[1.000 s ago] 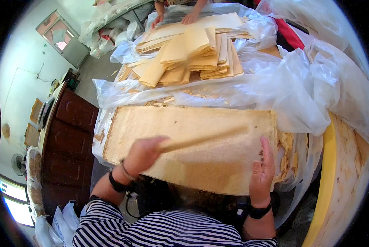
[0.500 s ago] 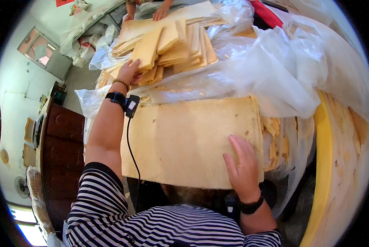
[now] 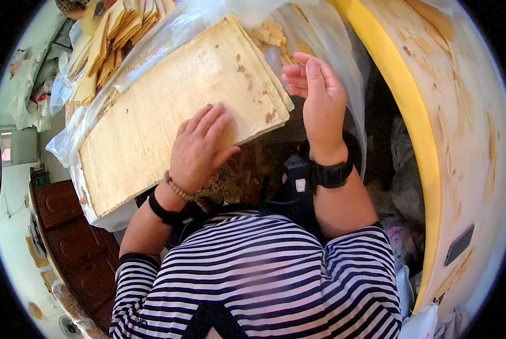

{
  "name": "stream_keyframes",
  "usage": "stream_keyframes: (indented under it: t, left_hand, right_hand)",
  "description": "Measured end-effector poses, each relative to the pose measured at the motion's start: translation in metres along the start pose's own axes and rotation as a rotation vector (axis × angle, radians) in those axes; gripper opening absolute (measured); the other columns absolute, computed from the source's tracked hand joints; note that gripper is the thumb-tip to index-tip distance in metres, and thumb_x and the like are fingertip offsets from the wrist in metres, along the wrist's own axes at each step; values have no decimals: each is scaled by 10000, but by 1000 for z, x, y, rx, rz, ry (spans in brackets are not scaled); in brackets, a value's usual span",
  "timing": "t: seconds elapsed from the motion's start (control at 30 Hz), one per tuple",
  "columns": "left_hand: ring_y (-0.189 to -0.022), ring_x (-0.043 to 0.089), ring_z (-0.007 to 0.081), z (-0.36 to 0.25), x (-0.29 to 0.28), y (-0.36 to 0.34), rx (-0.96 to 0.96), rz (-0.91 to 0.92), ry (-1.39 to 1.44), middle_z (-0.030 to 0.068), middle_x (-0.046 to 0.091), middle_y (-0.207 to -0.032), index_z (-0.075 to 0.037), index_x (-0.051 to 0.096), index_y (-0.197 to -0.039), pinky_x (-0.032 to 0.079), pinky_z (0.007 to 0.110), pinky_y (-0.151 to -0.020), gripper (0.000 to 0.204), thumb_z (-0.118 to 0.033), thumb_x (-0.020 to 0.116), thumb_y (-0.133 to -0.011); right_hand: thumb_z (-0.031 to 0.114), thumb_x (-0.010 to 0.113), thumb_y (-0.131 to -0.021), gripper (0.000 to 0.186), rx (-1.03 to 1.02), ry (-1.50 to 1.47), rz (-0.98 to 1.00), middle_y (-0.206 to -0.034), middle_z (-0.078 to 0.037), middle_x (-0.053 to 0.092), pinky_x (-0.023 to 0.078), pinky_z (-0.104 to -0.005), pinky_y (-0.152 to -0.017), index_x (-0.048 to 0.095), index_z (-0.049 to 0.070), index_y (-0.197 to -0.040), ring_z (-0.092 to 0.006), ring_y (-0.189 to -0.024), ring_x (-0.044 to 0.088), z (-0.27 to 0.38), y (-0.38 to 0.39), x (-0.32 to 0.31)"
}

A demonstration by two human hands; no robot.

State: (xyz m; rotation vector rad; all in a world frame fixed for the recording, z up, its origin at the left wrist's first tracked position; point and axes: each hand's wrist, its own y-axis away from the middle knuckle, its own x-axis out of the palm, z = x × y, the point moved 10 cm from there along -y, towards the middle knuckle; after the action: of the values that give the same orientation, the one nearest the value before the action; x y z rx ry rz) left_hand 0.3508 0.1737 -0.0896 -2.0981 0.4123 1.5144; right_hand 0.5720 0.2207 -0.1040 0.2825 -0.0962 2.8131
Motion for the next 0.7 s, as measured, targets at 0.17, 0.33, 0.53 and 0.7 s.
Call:
stream_keyframes:
  t: [0.17,0.33,0.53,0.7]
  left_hand:
    - [-1262,542,325,1,3,11,-6,37,34,114,590,-1368,-90,631,-1249,449,429,-1045,519,-303,788,-802]
    - [-1249,559,314,-6,6,17,65,45,4,110,605,-1345,-86,633,-1235,478,413,-1027,476,-270,775,-820]
    - [-1238,577,303,-11,3,6,62,80,-61,114,619,-1321,-85,634,-1219,509,396,-995,417,-167,731,-822]
    - [-1186,620,288,-14,10,7,64,-65,-360,116,667,-1231,-101,633,-1217,539,376,-945,408,-129,687,-813]
  right_hand:
    - [311,486,-1065,365,49,64,72,-973,-91,723,532,-260,-775,666,6,-1153,-144,-860,694,-10,12,-18]
    - [316,492,-1060,363,132,37,121,-943,-76,723,525,-255,-753,681,14,-1125,-138,-838,691,-18,15,-11]
    - [325,476,-1058,380,100,17,147,-968,-104,721,535,-284,-791,668,6,-1137,-164,-859,690,-10,7,-3]
    - [309,471,-1061,373,58,-30,124,-965,-113,723,536,-287,-792,661,-4,-1129,-170,-859,692,-6,6,-4]
